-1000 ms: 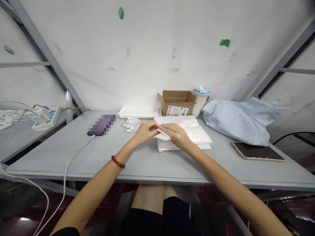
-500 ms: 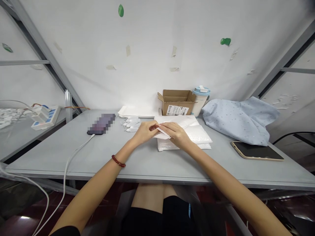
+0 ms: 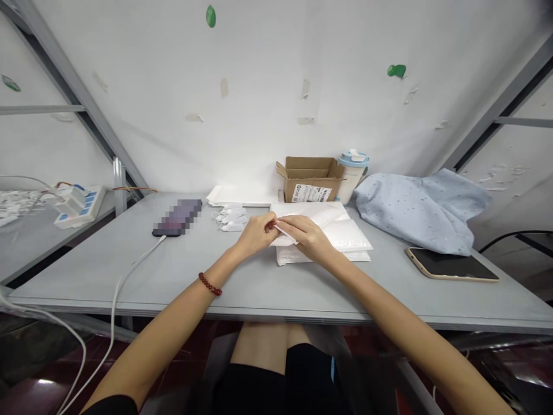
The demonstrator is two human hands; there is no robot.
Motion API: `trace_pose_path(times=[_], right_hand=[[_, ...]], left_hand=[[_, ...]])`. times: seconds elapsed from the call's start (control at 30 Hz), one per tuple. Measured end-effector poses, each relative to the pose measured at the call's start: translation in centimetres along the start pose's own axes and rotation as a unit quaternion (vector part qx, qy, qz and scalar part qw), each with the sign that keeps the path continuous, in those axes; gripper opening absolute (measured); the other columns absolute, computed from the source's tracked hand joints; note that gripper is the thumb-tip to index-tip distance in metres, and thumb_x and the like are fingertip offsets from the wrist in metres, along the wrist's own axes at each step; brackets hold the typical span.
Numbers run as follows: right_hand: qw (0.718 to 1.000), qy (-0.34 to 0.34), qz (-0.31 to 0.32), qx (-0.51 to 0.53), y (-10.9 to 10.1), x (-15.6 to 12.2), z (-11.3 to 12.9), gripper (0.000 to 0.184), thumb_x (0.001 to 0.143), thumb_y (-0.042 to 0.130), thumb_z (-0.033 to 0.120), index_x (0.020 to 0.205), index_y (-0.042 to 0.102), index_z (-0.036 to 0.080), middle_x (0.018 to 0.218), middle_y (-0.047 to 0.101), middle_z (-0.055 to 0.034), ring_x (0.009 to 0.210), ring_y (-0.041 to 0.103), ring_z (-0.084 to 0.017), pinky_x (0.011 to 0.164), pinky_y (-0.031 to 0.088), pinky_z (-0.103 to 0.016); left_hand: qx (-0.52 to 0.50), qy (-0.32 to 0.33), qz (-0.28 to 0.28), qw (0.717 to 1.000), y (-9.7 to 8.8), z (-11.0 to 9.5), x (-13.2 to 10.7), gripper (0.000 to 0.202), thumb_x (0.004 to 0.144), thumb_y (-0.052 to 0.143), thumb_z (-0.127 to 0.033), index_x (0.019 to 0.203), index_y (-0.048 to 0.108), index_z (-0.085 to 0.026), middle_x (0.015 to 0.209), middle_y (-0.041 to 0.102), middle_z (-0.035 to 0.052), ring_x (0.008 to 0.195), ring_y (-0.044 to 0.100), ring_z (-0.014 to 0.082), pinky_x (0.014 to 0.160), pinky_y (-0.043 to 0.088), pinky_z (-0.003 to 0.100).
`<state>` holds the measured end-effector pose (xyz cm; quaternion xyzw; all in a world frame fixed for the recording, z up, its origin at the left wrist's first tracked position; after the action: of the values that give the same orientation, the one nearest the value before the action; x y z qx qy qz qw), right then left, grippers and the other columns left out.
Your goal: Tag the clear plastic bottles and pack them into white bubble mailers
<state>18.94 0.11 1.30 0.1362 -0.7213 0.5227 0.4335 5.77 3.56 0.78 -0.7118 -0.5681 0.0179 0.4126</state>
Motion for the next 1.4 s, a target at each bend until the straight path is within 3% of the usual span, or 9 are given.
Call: trace_pose_path(times=[0.2, 0.43, 0.63, 0.77, 0.83, 0.97, 1.07, 1.23, 1.4], right_hand=[[1.0, -0.007, 0.022, 0.002, 0.4, -0.1, 0.4, 0.036, 0.09, 0.038, 0.008, 0.119, 0.057, 0.019, 0.11, 0.065, -0.0124, 0.101, 0.061, -0.02, 0.079, 0.052, -0.037], [0.999, -0.019, 0.029, -0.021, 0.5, 0.0, 0.4, 0.035, 0.087, 0.041, 0.004, 0.115, 0.059, 0.017, 0.109, 0.066, -0.0123, 0.102, 0.06, -0.02, 0.08, 0.051, -0.035], [0.999, 0.025, 0.015, -0.038, -0.4, -0.5, -1.4, 0.035, 0.087, 0.04, 0.007, 0.114, 0.06, 0.019, 0.109, 0.065, -0.0122, 0.104, 0.059, -0.021, 0.082, 0.05, -0.038], [0.998, 0.055, -0.008, -0.021, -1.2, -0.5, -2.1, 0.03, 0.089, 0.044, 0.015, 0.114, 0.061, 0.02, 0.109, 0.065, -0.0118, 0.102, 0.06, -0.022, 0.083, 0.05, -0.04], [0.998, 0.056, -0.013, -0.015, -1.3, -0.4, -1.8, 0.026, 0.089, 0.048, 0.02, 0.111, 0.062, 0.02, 0.108, 0.066, -0.0114, 0.101, 0.06, -0.022, 0.082, 0.05, -0.04], [0.998, 0.042, -0.035, -0.018, -1.1, -0.1, -0.7, 0.017, 0.089, 0.051, 0.026, 0.09, 0.065, 0.017, 0.101, 0.068, -0.0125, 0.094, 0.062, -0.022, 0.078, 0.05, -0.037], [0.998, 0.039, -0.031, -0.04, -0.6, 0.0, -0.3, 0.026, 0.091, 0.048, 0.026, 0.071, 0.062, 0.016, 0.095, 0.068, -0.0134, 0.085, 0.061, -0.021, 0.072, 0.05, -0.037], [0.993, 0.034, -0.087, -0.069, -0.8, -0.1, -0.6, 0.023, 0.09, 0.05, 0.023, 0.068, 0.057, 0.018, 0.081, 0.067, -0.0105, 0.07, 0.058, -0.017, 0.062, 0.049, -0.033], [0.985, 0.07, -0.136, -0.083, -1.0, -0.4, -1.1, 0.029, 0.09, 0.051, 0.028, 0.062, 0.051, 0.02, 0.067, 0.061, -0.006, 0.062, 0.054, -0.015, 0.055, 0.046, -0.028]], left_hand=[[-0.033, -0.045, 0.006, 0.998, 0.3, 0.9, 0.0, 0.011, 0.065, 0.05, -0.015, 0.075, 0.047, -0.019, 0.064, 0.054, -0.0041, 0.061, 0.048, 0.0121, 0.055, 0.036, 0.023], [-0.005, -0.075, -0.037, 0.997, 0.0, 1.4, 0.3, 0.006, 0.065, 0.053, -0.015, 0.064, 0.047, -0.018, 0.055, 0.049, -0.0052, 0.054, 0.044, 0.01, 0.05, 0.032, 0.022], [-0.224, -0.106, 0.073, 0.966, -1.2, 1.2, 0.6, 0.03, 0.07, 0.065, -0.033, 0.094, 0.057, -0.017, 0.073, 0.056, -0.0003, 0.061, 0.053, 0.0115, 0.054, 0.043, 0.024], [-0.3, -0.099, 0.154, 0.936, -1.9, 1.0, 0.5, 0.044, 0.068, 0.071, -0.033, 0.108, 0.059, -0.019, 0.089, 0.06, 0.0041, 0.078, 0.056, 0.0141, 0.065, 0.049, 0.027], [-0.311, -0.102, 0.144, 0.934, -1.9, 1.3, 0.6, 0.046, 0.065, 0.073, -0.031, 0.107, 0.06, -0.019, 0.088, 0.06, 0.0034, 0.079, 0.056, 0.0143, 0.064, 0.048, 0.026], [-0.287, -0.127, 0.079, 0.946, -1.4, 1.9, 0.7, 0.039, 0.069, 0.071, -0.036, 0.101, 0.06, -0.017, 0.071, 0.057, -0.0015, 0.061, 0.053, 0.0099, 0.059, 0.046, 0.025], [-0.234, -0.137, 0.033, 0.962, -1.1, 1.8, 0.6, 0.049, 0.068, 0.072, -0.039, 0.108, 0.053, -0.016, 0.063, 0.054, -0.0047, 0.053, 0.05, 0.0095, 0.056, 0.044, 0.026], [-0.021, -0.013, -0.049, 0.998, -1.3, 0.0, 0.3, 0.029, 0.079, 0.061, -0.036, 0.101, 0.055, -0.018, 0.081, 0.059, 0.0027, 0.073, 0.056, 0.0144, 0.061, 0.045, 0.025], [0.131, 0.152, -0.081, 0.976, -1.0, -1.4, -0.4, 0.023, 0.082, 0.057, -0.028, 0.103, 0.06, -0.018, 0.105, 0.055, 0.0106, 0.1, 0.052, 0.0221, 0.08, 0.047, 0.034]])
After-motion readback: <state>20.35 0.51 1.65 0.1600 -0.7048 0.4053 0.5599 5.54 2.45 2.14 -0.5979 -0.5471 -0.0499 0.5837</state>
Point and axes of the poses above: each hand's wrist, its own x-axis towards the middle knuckle, its own y-axis out of the palm, z = x × y, the point moved 5 cm from there along x, towards the middle knuckle
